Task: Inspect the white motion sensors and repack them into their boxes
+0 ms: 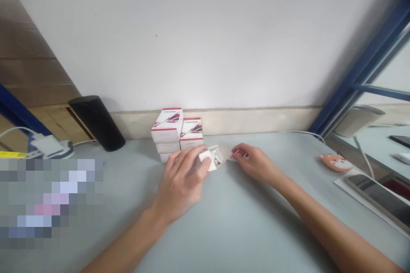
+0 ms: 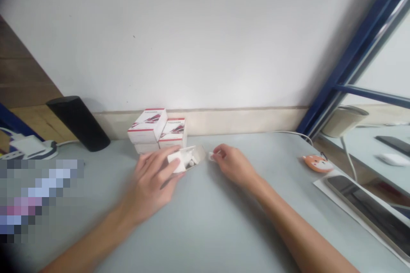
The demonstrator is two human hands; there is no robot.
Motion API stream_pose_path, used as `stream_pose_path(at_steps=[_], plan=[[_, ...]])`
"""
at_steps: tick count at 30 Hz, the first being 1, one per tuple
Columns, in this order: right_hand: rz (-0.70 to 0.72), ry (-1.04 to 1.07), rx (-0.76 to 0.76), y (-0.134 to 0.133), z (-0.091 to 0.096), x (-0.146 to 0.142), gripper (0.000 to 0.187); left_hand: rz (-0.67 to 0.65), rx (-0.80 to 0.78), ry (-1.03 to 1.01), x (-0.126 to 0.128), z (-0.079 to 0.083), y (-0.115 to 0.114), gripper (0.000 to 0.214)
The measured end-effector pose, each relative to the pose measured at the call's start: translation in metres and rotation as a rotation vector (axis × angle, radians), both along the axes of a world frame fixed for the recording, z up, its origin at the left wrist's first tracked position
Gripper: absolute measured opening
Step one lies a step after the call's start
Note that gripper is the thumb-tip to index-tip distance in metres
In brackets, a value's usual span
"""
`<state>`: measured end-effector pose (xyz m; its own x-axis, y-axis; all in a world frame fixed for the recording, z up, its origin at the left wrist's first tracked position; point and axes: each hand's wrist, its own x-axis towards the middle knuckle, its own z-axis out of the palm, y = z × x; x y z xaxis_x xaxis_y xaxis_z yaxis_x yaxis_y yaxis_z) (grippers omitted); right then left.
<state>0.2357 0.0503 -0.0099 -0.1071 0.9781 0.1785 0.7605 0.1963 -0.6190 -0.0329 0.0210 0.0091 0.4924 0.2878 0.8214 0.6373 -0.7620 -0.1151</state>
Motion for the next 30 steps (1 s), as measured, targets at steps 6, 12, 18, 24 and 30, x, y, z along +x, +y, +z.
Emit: stream_pose_path(at_steps=[6,12,18,24,30], plan=[[-0.042,-0.085,0.375,-0.005,0.002,-0.005,0.019,0.014,0.007,0.029,-0.003,-0.002,0.002,0.051],[0.404,-0.138,0.582,-0.027,0.026,-0.018,0.036,0.016,-0.002,0.053,-0.003,-0.003,0.003,0.053],[0.341,-0.295,0.654,-0.024,0.013,-0.027,0.023,-0.025,-0.045,-0.005,-0.002,-0.003,0.005,0.047],[0.347,-0.305,0.699,-0.019,0.016,-0.023,0.015,-0.033,-0.053,-0.042,-0.002,-0.001,0.006,0.044],[0.398,-0.226,0.619,-0.019,0.013,-0.023,0.014,-0.037,-0.057,-0.032,-0.002,-0.001,0.006,0.045]])
